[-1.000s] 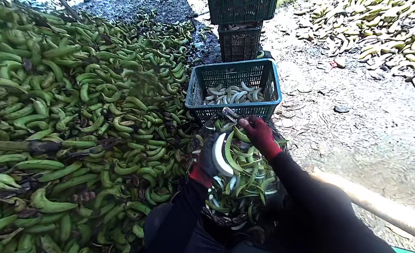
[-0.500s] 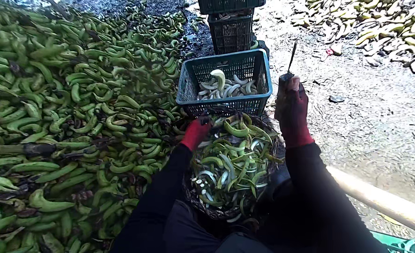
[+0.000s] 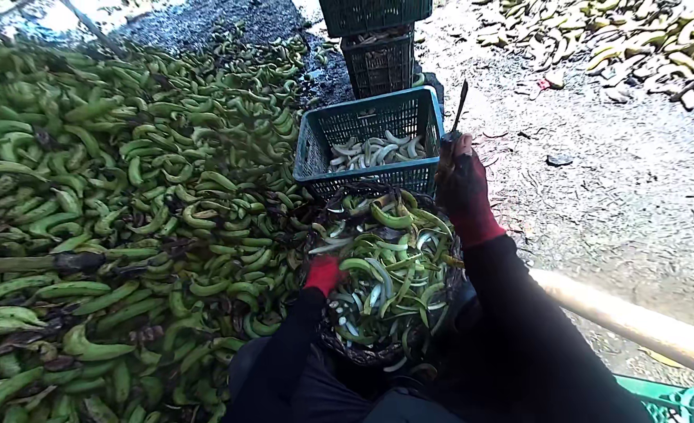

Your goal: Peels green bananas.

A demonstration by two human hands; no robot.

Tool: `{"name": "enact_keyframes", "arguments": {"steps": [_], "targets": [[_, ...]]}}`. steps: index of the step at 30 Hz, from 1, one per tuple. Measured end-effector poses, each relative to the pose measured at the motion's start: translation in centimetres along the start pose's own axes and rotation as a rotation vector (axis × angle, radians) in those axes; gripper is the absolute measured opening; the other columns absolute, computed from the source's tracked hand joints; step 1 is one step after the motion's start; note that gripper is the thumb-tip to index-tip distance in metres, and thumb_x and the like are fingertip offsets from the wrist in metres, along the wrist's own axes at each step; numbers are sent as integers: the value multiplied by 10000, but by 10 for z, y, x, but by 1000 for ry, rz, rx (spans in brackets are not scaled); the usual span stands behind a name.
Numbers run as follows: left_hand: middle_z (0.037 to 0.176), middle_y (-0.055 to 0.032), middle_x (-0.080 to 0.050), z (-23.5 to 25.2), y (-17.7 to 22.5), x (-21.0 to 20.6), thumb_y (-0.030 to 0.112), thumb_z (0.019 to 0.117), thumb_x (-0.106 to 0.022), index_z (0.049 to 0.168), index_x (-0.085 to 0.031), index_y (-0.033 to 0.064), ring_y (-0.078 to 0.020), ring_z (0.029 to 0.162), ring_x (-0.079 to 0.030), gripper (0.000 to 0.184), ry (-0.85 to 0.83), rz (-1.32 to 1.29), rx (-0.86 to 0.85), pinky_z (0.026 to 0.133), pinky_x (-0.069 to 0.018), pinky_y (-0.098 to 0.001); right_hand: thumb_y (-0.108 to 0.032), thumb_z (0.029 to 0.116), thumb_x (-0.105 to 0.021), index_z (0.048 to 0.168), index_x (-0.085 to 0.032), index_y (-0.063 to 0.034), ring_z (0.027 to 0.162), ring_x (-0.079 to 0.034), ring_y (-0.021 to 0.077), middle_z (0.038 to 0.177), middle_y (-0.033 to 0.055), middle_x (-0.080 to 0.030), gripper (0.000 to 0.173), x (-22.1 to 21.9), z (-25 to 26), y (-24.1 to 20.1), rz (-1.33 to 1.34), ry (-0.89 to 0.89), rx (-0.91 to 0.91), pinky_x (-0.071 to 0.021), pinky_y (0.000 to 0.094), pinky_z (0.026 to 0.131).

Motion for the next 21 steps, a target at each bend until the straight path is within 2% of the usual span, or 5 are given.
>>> {"name": "enact_keyframes", "arguments": {"steps": [5, 9, 14, 19, 21], "targets": [[1358, -107, -635, -17, 15, 52, 467, 931, -669, 1417, -609, 309, -343, 1258, -583, 514, 263, -36, -151, 1065, -425, -599, -527, 1094, -328, 1302, -603, -114, 759, -584, 82, 936, 8, -618, 538, -13, -6, 9, -124, -74, -16, -535, 298, 690], [1310, -117, -664, -43, 5, 105, 371, 878, -794, 1337, -661, 145, -288, 1220, -624, 529, 674, -434, -344, 1052, -484, -551, -589, 1085, -246, 1242, -620, -103, 666, -571, 123, 833, 27, -597, 633, -28, -15, 22, -182, -180, -118, -529, 325, 605], [1371, -32, -612, -109, -12, 179, 116, 863, -788, 1333, -604, 112, -167, 1183, -624, 505, 996, -1115, -601, 973, -560, -356, -612, 1079, -219, 1216, -639, -110, 652, -564, 124, 811, 26, -601, 669, -43, -24, 32, -208, -272, -192, -522, 320, 597], [1114, -19, -675, -88, -8, 140, 573, 991, -572, 1439, -496, 329, -168, 863, -671, 515, 632, -1512, -246, 694, -592, -398, -563, 1055, -403, 1266, -609, -105, 792, -604, 93, 950, 24, -648, 544, -73, -43, 48, -295, -526, -133, -540, 316, 706], [1191, -33, -657, -65, -3, 109, 600, 1031, -442, 1471, -483, 338, -174, 914, -648, 513, 473, -1484, -194, 717, -575, -420, -572, 1024, -481, 1170, -663, -132, 834, -637, 176, 949, 59, -669, 498, -86, -55, 58, -560, -681, -73, -549, 450, 750]]}}
Point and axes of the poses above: each hand's wrist, its own z-axis towards the middle knuckle, its own x-axis out of the back of the hand, y = z × x, the point moved 7 cm from there along z, towards the middle knuckle
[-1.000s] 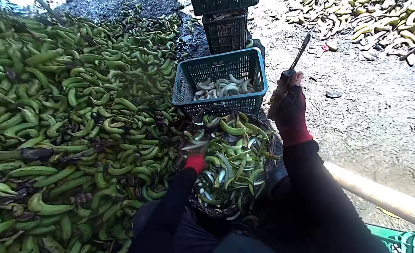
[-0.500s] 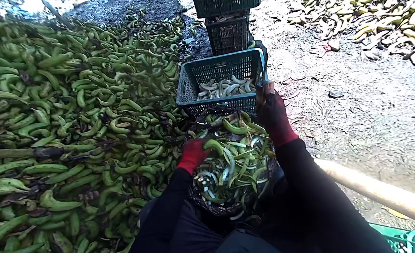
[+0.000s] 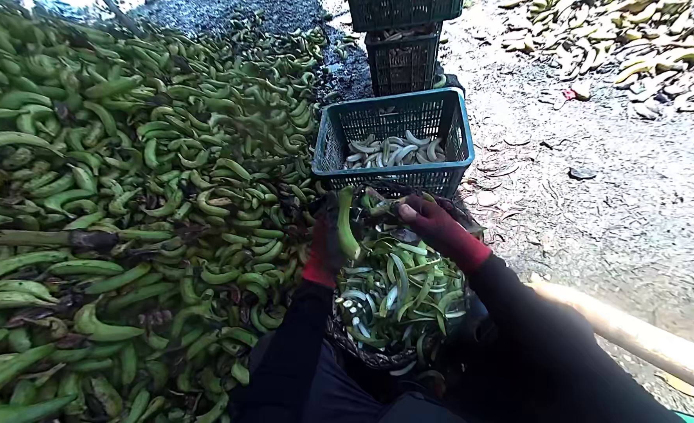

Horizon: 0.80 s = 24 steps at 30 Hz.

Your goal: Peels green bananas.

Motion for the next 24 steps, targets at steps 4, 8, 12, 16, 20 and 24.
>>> {"name": "enact_keyframes", "arguments": {"steps": [4, 8, 12, 16, 20, 24], "targets": [[1212, 15, -652, -4, -16, -12, 528, 1074, -378, 1432, -528, 310, -105, 970, -635, 445, -76, -159, 36, 787, -564, -357, -645, 988, -518, 1111, -700, -211, 874, -647, 250, 1025, 58, -652, 486, -38, -3, 6, -462, -193, 26, -529, 565, 761], [942, 30, -644, -4, -5, -25, 614, 1037, -405, 1227, -624, 250, -57, 742, -629, 465, -217, -553, 63, 613, -564, -226, -671, 967, -520, 1078, -717, -227, 808, -633, 216, 975, 30, -645, 498, -46, -4, 0, -538, -186, 98, -517, 515, 701], [948, 19, -668, -27, -21, -39, 626, 1013, -447, 1226, -633, 261, -94, 765, -637, 461, -128, -435, 243, 629, -555, -286, -670, 953, -560, 1165, -695, -154, 968, -629, 399, 1074, 191, -630, 573, -17, 2, -6, -728, 241, 180, -484, 635, 812], [1097, -55, -668, -23, -41, -45, 639, 1037, -362, 1351, -596, 217, -161, 894, -640, 575, -69, -202, 283, 745, -564, -387, -656, 965, -513, 1237, -683, -138, 1061, -635, 436, 1187, 234, -641, 609, 41, 14, -11, -670, 547, -48, -470, 667, 861], [1260, -29, -646, -8, -19, -14, 639, 1040, -363, 1429, -540, 276, -160, 1040, -634, 561, 92, -70, 4, 834, -561, -438, -668, 991, -484, 1160, -675, -180, 744, -636, 263, 968, 95, -649, 551, -3, -10, -6, -337, 156, -36, -537, 535, 615], [1265, -7, -634, -15, -2, -6, 485, 1062, -464, 1465, -495, 290, -125, 1004, -630, 448, 140, -64, -114, 789, -568, -382, -630, 991, -511, 1108, -718, -185, 852, -653, 218, 997, 43, -671, 504, -39, -19, -8, -342, -85, 29, -539, 528, 755]]}}
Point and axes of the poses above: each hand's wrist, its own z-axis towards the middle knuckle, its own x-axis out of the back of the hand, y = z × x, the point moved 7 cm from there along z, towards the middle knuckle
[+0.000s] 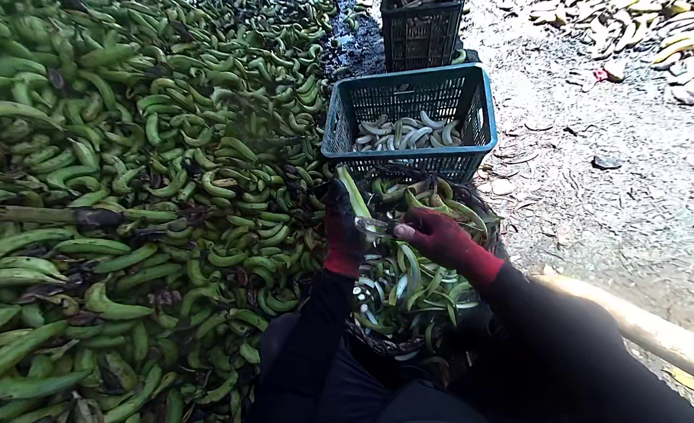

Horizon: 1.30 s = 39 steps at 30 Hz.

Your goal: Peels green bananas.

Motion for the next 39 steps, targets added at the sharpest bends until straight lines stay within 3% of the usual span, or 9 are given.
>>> {"name": "enact_keyframes", "arguments": {"steps": [7, 11, 14, 19, 23, 28, 32, 35, 39], "targets": [[931, -48, -668, -27, -39, -62, 503, 1076, -393, 1215, -626, 158, -121, 743, -651, 438, -423, -468, 443, 617, -572, -275, -615, 982, -527, 1206, -699, -138, 1019, -642, 411, 1128, 204, -651, 553, 66, 29, 21, -326, 467, -160, -466, 656, 850], [1373, -51, -590, -7, -19, -17, 405, 1098, -391, 1485, -481, 208, -172, 1181, -587, 443, 10, 107, 55, 946, -526, -452, -606, 991, -534, 1142, -695, -147, 910, -642, 332, 1033, 134, -639, 510, 28, 10, 0, -273, 280, -46, -507, 590, 768], [1633, -106, -319, 3, 0, -2, 232, 1060, -463, 1631, -181, 143, -262, 1435, -403, 643, 157, 480, -142, 1115, -410, -523, -642, 971, -515, 1066, -725, -160, 828, -639, 284, 928, 91, -638, 534, -1, 3, -8, -272, 206, 37, -509, 538, 713], [1280, -37, -628, -17, -2, -23, 425, 1104, -365, 1426, -534, 231, -154, 1082, -617, 412, -96, 108, 31, 873, -551, -424, -661, 993, -425, 1144, -722, -160, 986, -653, 357, 1056, 151, -668, 601, 29, 28, 9, -307, 249, -8, -479, 636, 852], [1365, -88, -602, -14, 0, -13, 414, 1106, -379, 1468, -513, 190, -201, 1179, -594, 447, -235, 252, 21, 953, -521, -471, -661, 984, -471, 1179, -721, -178, 1023, -628, 389, 1105, 176, -646, 578, 45, 21, 7, -394, 333, 37, -455, 646, 888], [1145, -70, -684, -23, -9, -33, 326, 1094, -432, 1348, -594, 156, -136, 970, -669, 347, -651, 163, 177, 821, -579, -340, -663, 999, -438, 1159, -720, -171, 1010, -653, 376, 1091, 165, -669, 589, 57, 30, 29, -391, 277, -97, -470, 641, 845], [1296, -137, -613, -12, -15, -20, 413, 1095, -404, 1453, -508, 180, -265, 1055, -618, 440, -174, 305, 147, 814, -541, -517, -638, 988, -486, 1160, -704, -151, 1012, -628, 398, 1097, 186, -637, 560, 39, 16, 10, -355, 339, -36, -471, 650, 840], [1550, -53, -448, 1, -11, -2, 393, 1084, -403, 1588, -318, 261, -244, 1339, -496, 528, 44, 24, 66, 1024, -478, -537, -699, 933, -531, 1126, -730, -180, 999, -637, 364, 1065, 154, -660, 589, 6, 2, -14, -464, 370, 116, -470, 609, 891], [1235, 36, -633, -2, -11, -11, 621, 1042, -369, 1376, -530, 290, -104, 1063, -623, 497, -34, -425, 125, 858, -560, -349, -691, 969, -474, 1131, -716, -181, 969, -639, 391, 1046, 174, -654, 588, 3, 10, -9, -454, 336, 99, -481, 623, 824]]}}
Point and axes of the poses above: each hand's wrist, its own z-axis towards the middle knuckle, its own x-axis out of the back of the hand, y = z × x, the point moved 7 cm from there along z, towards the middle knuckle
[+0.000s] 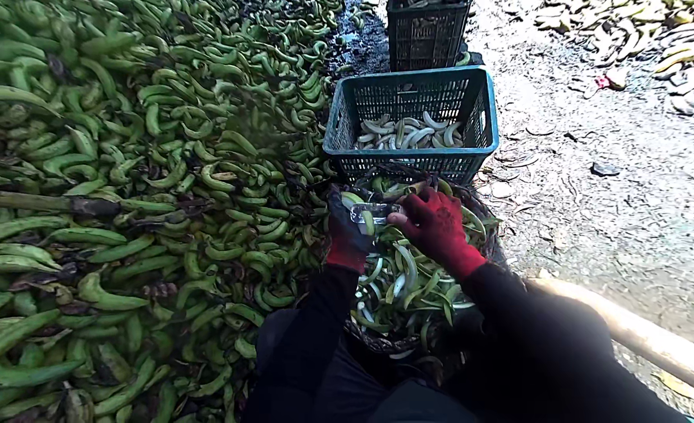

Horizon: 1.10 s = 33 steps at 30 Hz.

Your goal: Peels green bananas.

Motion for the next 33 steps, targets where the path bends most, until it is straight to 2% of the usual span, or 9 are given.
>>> {"name": "enact_keyframes", "arguments": {"steps": [5, 9, 11, 13, 17, 20, 23, 30, 33], "targets": [[1152, -82, -667, -8, 4, -1, 569, 1080, -316, 1349, -597, 206, -218, 938, -639, 532, -51, 601, 19, 737, -554, -462, -647, 1007, -445, 1156, -691, -184, 998, -622, 392, 1106, 176, -621, 545, 9, 6, 22, 41, 0, -49, -475, 644, 802], [1268, -182, -625, -11, 8, -9, 310, 1100, -440, 1441, -504, 115, -317, 1044, -637, 398, -22, 870, -37, 830, -543, -546, -632, 1006, -474, 1123, -690, -164, 976, -627, 405, 1055, 189, -628, 529, 11, 6, 15, -6, 3, -53, -478, 637, 796], [1293, -156, -621, -17, 13, -26, 303, 1109, -409, 1452, -500, 110, -255, 1094, -629, 404, -233, 850, -74, 906, -536, -487, -629, 1040, -386, 1106, -686, -169, 916, -644, 370, 999, 155, -634, 554, 12, 11, 27, 119, -104, -146, -497, 635, 752], [1329, -141, -631, -23, 12, -48, 298, 1106, -388, 1475, -507, 93, -208, 1163, -634, 439, -535, 871, -97, 1001, -522, -439, -637, 1050, -352, 1150, -719, -169, 1005, -676, 352, 1030, 144, -708, 603, 9, 24, 52, 254, -269, -333, -489, 670, 871], [969, -54, -669, -12, -6, -26, 491, 1094, -332, 1283, -616, 163, -134, 751, -627, 473, -362, 553, 159, 643, -550, -327, -641, 1043, -361, 1118, -662, -135, 901, -646, 360, 1005, 149, -641, 593, 14, 13, 47, 221, -101, -261, -495, 632, 738], [972, 18, -674, -1, -9, -2, 668, 1009, -405, 1244, -627, 261, -79, 788, -637, 519, -232, 89, 250, 653, -559, -282, -678, 961, -464, 1121, -721, -138, 967, -642, 356, 1048, 167, -660, 619, 12, -2, 5, 54, 88, 163, -490, 584, 851], [789, 50, -586, -1, -6, -4, 566, 1016, -480, 1065, -624, 225, -40, 630, -576, 373, -262, -250, 286, 549, -520, -203, -721, 944, -468, 1056, -747, -181, 913, -645, 351, 947, 141, -657, 618, 6, -11, -18, -27, 187, 359, -480, 584, 865], [1138, -12, -641, -22, -8, -17, 446, 1091, -380, 1394, -538, 242, -104, 920, -615, 399, -126, 298, -10, 754, -551, -338, -647, 1040, -339, 1075, -681, -173, 790, -631, 304, 950, 109, -619, 585, -5, 7, 12, 275, -128, -89, -508, 570, 647], [1252, -5, -638, -24, -8, -23, 555, 1077, -319, 1471, -502, 269, -102, 1024, -628, 520, -221, 366, -15, 849, -562, -367, -628, 1062, -313, 1125, -681, -148, 757, -639, 306, 867, 124, -652, 608, -16, 12, 31, 526, -257, -303, -508, 581, 643]]}}
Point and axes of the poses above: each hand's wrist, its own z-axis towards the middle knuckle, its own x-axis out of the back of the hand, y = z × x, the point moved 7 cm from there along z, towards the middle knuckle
